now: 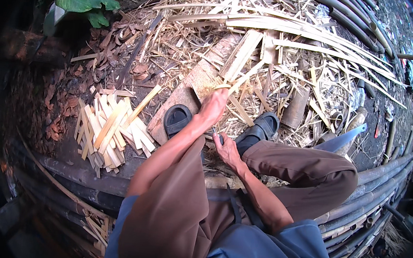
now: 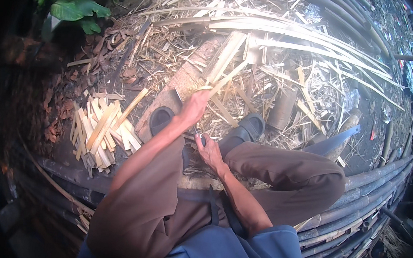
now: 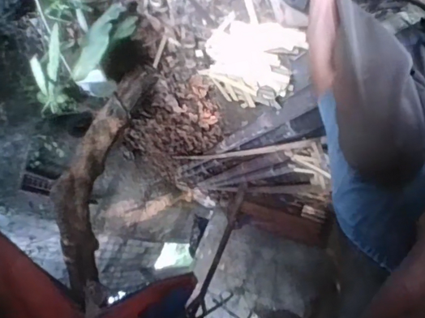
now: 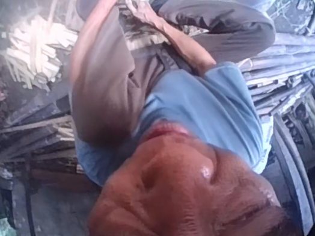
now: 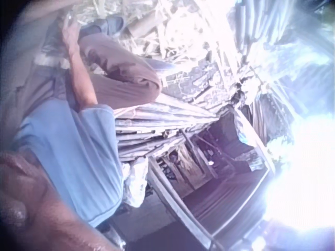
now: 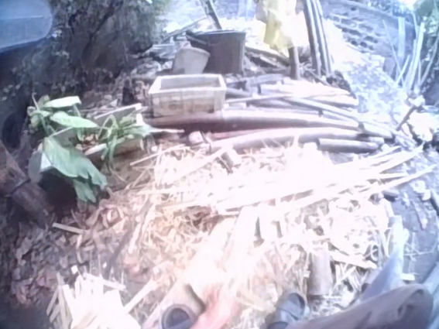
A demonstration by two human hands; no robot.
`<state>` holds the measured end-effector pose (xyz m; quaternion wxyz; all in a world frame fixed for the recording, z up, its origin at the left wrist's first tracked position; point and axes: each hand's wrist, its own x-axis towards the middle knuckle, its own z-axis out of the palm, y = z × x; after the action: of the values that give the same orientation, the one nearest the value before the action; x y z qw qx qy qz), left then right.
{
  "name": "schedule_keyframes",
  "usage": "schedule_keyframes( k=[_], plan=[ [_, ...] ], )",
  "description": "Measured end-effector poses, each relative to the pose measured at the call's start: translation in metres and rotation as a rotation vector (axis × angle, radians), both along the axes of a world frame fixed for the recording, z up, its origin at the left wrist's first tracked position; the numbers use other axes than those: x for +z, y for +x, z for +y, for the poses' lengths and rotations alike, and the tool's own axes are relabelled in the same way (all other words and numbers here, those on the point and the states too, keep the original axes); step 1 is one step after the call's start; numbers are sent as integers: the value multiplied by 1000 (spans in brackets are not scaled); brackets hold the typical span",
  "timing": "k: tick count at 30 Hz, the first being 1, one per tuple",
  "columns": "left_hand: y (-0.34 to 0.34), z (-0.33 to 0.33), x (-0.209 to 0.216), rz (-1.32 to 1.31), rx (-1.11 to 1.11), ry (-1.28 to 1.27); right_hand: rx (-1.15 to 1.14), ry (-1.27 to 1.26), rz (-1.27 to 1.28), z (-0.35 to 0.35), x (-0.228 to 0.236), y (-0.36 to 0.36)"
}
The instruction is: The person sits on the ground and uses a machete to split bamboo strips into thinner pieces. The person repeatedly positions the bamboo, strikes it with the machete, and collects the split pieces.
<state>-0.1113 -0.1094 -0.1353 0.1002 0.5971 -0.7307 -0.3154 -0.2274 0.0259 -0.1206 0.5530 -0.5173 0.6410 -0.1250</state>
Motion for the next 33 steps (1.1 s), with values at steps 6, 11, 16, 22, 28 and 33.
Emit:
schedule_keyframes(
  k=[6,11,16,22,28,33],
  plan=[
    [46,23,53,983,472,374,-79,32,-15,2,1,-2],
    [76,3,55,1357,573,298,-91,123,-108,-3,-9,-4],
    [113,27,38,1020,841,101,-469,1,-302,-6,-41,-5],
    [244,116,3,-221,937,-381,-421,25,-243,-13,-45,-17],
    [254,108,-12,-442,615,-366,-363,-68,-196,-5,-68,-14],
    [256,115,-26,-514,650,-224,-370,133,-218,-14,-21,-11]
  ],
)
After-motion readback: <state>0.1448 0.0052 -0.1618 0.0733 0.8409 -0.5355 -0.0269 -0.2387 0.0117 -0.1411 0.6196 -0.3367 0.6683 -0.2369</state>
